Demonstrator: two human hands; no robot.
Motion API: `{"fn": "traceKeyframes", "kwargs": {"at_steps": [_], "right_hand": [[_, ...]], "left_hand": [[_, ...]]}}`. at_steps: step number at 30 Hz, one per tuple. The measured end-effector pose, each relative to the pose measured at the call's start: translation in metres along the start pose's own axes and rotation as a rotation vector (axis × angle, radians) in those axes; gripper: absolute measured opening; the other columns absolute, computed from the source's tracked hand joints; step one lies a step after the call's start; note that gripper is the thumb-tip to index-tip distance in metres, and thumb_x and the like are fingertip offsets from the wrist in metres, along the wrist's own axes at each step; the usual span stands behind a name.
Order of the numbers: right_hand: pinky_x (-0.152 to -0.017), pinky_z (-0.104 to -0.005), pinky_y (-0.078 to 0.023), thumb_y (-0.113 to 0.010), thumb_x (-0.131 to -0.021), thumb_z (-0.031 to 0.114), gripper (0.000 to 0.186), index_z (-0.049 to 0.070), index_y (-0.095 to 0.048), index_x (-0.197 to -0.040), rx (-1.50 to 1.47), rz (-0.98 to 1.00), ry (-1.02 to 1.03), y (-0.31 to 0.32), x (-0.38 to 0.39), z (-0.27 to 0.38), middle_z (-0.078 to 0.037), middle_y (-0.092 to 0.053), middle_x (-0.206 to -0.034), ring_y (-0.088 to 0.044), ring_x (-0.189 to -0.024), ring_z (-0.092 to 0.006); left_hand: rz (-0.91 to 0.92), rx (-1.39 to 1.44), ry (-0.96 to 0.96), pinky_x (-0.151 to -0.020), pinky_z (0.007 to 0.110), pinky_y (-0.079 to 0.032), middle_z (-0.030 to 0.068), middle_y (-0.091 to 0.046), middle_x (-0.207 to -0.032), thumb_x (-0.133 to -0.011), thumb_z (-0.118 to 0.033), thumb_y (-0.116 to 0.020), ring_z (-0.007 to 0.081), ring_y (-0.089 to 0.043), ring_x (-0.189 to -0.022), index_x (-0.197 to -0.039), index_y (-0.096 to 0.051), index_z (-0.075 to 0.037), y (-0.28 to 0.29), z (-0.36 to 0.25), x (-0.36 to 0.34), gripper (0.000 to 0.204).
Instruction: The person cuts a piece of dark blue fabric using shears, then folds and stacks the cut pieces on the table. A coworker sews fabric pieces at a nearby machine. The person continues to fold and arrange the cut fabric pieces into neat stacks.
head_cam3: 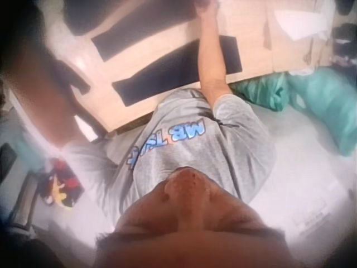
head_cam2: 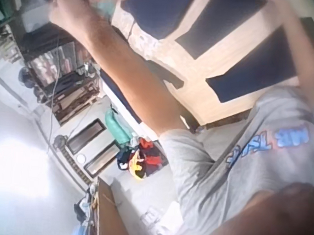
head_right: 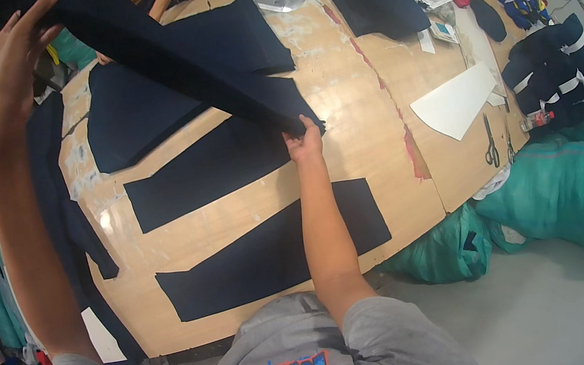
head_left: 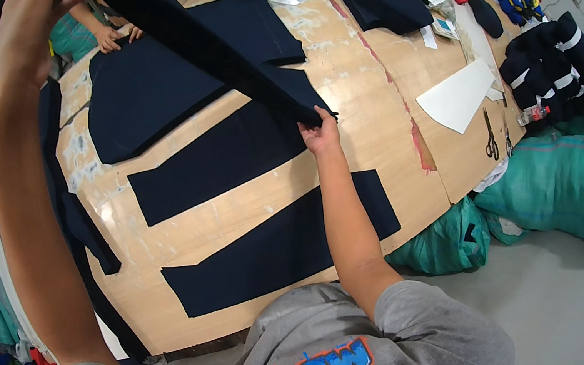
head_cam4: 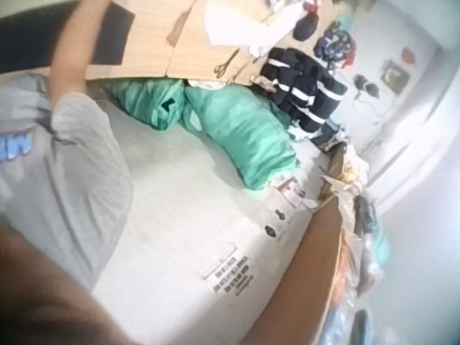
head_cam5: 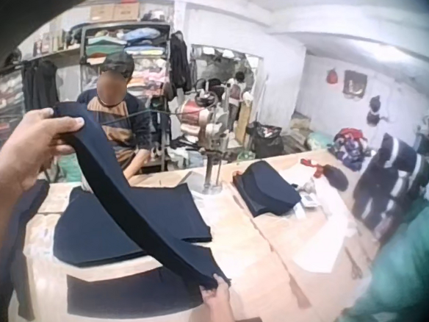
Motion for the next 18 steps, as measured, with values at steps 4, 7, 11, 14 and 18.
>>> {"fn": "traceKeyframes", "kwargs": {"at_steps": [4, 7, 11, 14, 18], "right_hand": [[-0.117, -0.0522, -0.049, -0.073, -0.097, 0.013, 0.042, -0.002, -0.061, -0.135, -0.146, 0.089, -0.101, -0.019, 0.015, 0.001, -0.021, -0.06, -0.145, -0.059, -0.132, -0.0379], [-0.117, -0.0549, -0.049, -0.069, -0.098, 0.011, 0.039, -0.003, -0.062, -0.134, -0.202, 0.114, -0.161, -0.027, 0.022, -0.012, -0.023, -0.06, -0.145, -0.06, -0.131, -0.0388], [-0.106, -0.0559, -0.059, -0.064, -0.102, 0.018, 0.051, -0.008, -0.046, -0.141, -0.185, 0.039, -0.22, -0.029, 0.052, -0.024, -0.03, -0.051, -0.135, -0.059, -0.126, -0.0438], [-0.101, -0.0609, -0.061, -0.072, -0.102, 0.03, 0.065, -0.002, -0.04, -0.149, -0.029, 0.045, -0.376, -0.038, 0.08, -0.075, -0.032, -0.045, -0.137, -0.058, -0.124, -0.0453], [-0.1, -0.0642, -0.06, -0.082, -0.098, 0.035, 0.087, 0.004, -0.027, -0.157, 0.124, 0.141, -0.433, -0.009, 0.055, -0.081, -0.036, -0.034, -0.151, -0.056, -0.13, -0.0479]], "left_hand": [[0.091, -0.013, -0.118, -0.082, 0.028, -0.061, 0.0078, -0.08, -0.098, -0.097, -0.013, -0.073, 0.0174, -0.078, -0.089, -0.108, -0.073, -0.002, 0.0, -0.048, -0.014, 0.015], [0.062, -0.103, -0.274, -0.086, 0.029, -0.061, 0.0105, -0.08, -0.101, -0.098, -0.014, -0.072, 0.02, -0.079, -0.089, -0.11, -0.075, 0.0, -0.003, -0.084, -0.008, 0.018], [0.121, -0.172, -0.394, -0.09, 0.031, -0.061, 0.0119, -0.081, -0.103, -0.097, -0.015, -0.071, 0.0216, -0.08, -0.092, -0.111, -0.076, 0.001, -0.003, -0.113, -0.003, 0.022], [0.085, -0.308, -0.353, -0.097, 0.032, -0.059, 0.0117, -0.081, -0.108, -0.097, -0.017, -0.071, 0.0212, -0.079, -0.101, -0.115, -0.076, 0.0, 0.026, -0.154, 0.015, 0.026], [0.141, -0.23, -0.3, -0.095, 0.036, -0.066, 0.0293, -0.073, -0.125, -0.099, -0.014, -0.075, 0.0353, -0.076, -0.112, -0.117, -0.075, 0.01, 0.041, -0.149, -0.029, 0.03]]}}
Point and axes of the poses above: each hand's wrist, its own x-axis away from the middle knuckle, its own y-axis out of the back of the hand, z = x × y, the point moved 1 cm from there along -x, towards the middle knuckle
